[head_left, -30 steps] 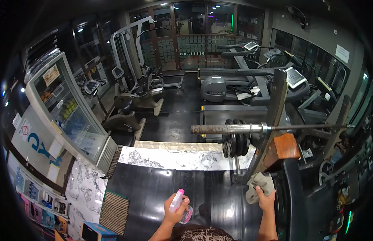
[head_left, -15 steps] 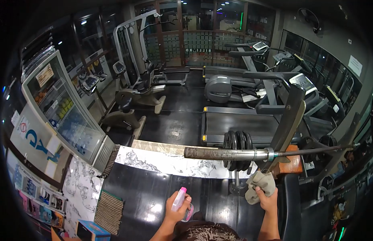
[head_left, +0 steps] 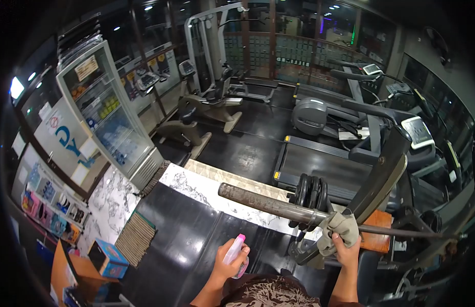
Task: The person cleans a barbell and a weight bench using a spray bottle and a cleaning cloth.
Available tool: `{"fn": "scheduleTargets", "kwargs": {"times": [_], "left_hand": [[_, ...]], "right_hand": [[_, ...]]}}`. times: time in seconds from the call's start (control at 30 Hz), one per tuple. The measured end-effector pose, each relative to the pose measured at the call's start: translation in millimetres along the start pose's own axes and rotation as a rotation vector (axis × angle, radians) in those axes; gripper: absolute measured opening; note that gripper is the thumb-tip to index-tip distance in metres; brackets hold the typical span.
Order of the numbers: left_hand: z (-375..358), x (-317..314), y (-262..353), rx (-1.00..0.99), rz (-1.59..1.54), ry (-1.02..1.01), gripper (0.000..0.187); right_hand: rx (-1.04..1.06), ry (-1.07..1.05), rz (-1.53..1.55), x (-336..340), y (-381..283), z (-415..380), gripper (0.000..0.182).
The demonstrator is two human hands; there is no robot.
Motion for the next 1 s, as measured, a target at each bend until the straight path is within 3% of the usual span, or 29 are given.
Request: {"fn": "scheduleTargets", "kwargs": {"times": [0.4,0.63,1.0], "left_hand": [[-56.9,-132.3,46.5,0.084,-0.055,0.205,0.008],[-78.4,-147.9,59.3,0.018,0.137,0.287,0.010],[-68.1,-140.1,67.2,0.029,0.067,0.195,0.015]], "right_hand": [[-0.083,-0.369,0.104,91.2,-1.5,53.1,0.029],[-0.216,-0.406,0.190,94.5,1.5,61.1,0.033],[-0.200,-0.440,0.145,86.5,-13.1,68.9,0.026]]}}
Point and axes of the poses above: each hand's wrist, its own z-axis towards the middle knuckle, its own x-axis out of the back of the hand, y = z × x, the point moved 1 cm from there along z, towards the middle knuckle, and after that the axes turned 15 degrees about z, right-handed, at the moved point
